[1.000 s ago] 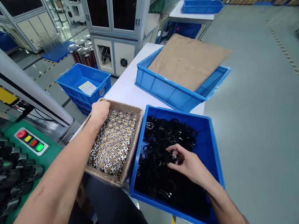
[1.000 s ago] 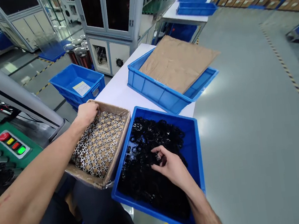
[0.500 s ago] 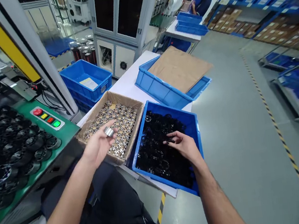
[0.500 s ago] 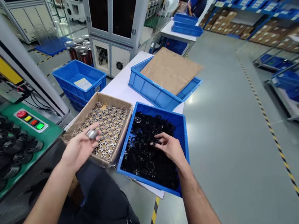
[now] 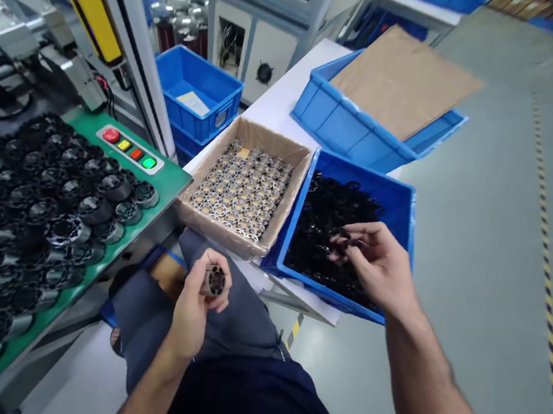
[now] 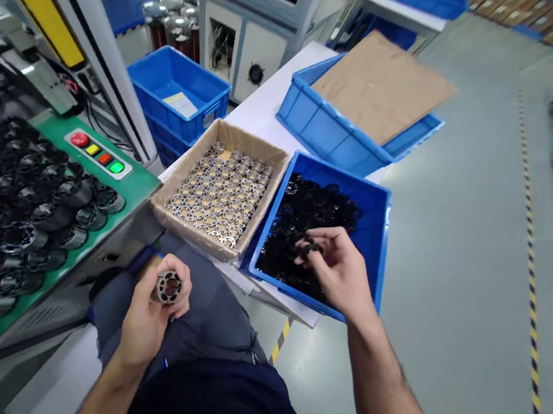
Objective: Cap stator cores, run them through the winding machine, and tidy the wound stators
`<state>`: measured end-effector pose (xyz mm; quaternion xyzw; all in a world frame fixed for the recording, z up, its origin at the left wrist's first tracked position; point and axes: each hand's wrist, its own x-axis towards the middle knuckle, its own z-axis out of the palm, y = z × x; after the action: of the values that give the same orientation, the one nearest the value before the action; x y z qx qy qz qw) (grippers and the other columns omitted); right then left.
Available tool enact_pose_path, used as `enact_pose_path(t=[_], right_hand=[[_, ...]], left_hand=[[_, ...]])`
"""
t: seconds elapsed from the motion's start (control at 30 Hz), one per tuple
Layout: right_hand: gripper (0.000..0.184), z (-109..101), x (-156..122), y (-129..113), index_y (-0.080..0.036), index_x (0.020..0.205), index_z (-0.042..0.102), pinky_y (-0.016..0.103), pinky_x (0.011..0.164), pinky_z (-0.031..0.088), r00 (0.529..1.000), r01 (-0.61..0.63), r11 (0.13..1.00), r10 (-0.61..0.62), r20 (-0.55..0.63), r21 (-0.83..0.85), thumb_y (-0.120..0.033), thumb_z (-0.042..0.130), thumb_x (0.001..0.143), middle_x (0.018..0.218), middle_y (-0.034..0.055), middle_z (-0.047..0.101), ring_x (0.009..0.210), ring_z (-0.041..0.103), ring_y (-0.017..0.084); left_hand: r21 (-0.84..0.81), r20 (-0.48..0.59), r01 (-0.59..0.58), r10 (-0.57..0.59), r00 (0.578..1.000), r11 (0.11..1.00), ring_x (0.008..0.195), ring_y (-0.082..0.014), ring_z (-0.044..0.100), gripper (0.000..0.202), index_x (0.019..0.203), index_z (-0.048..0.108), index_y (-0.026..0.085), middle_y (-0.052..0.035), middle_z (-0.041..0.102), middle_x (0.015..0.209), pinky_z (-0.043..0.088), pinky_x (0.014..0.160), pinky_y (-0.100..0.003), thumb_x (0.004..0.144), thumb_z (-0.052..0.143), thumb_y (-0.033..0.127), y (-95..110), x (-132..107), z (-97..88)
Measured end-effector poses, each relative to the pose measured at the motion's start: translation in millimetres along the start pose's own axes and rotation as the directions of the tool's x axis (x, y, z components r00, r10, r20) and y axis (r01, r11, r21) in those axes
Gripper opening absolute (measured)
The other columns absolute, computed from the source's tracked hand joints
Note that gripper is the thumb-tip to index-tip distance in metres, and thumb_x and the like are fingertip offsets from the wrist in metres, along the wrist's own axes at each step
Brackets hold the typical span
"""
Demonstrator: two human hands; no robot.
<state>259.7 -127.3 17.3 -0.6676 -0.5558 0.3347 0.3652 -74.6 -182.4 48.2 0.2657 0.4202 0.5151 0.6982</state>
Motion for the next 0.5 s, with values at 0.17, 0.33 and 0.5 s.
enact_pose_path(t=[0.17,0.33,0.5], right_hand=[[0.010,60.5,-55.0,-95.7,-0.029,0.119,0.085,0.027,0.061,0.063,0.879,0.281,0.883,-0.395,0.268,0.377,-0.027,0.079,0.111,0.117,0.0066,0.080,0.071,0.076,0.014],[0.023,108.2,-60.6,-133.6,-0.033,0.119,0.089,0.038,0.096,0.072,0.781,0.438,0.789,-0.571,0.253,0.430,-0.014,0.079,0.109,0.113,0.0036,0.088,0.109,0.085,0.023],[0.022,118.4,-62.3,-137.3,-0.030,0.127,0.089,0.030,0.078,0.076,0.779,0.288,0.819,-0.502,0.376,0.495,-0.020,0.081,0.109,0.127,0.0070,0.085,0.096,0.085,0.019]], left_hand=[[0.024,0.063,-0.097,0.095,0.993,0.995,0.077,-0.0156,0.049,0.039,0.131,0.065,0.028,0.0001,0.057,0.101,0.049,0.071,-0.028,0.117,0.062,0.064,0.0,-26.3,-2.1],[0.158,0.007,-0.107,0.107,0.994,0.982,0.096,-0.0200,0.058,0.048,0.149,0.064,0.031,-0.0035,0.063,0.116,0.053,0.087,-0.031,0.123,0.044,0.066,0.2,-47.5,-6.2],[0.192,-0.071,-0.107,0.122,0.990,0.976,0.112,-0.0232,0.065,0.059,0.156,0.063,0.036,-0.0056,0.069,0.141,0.056,0.097,-0.033,0.121,0.038,0.077,5.1,-52.6,-8.5]])
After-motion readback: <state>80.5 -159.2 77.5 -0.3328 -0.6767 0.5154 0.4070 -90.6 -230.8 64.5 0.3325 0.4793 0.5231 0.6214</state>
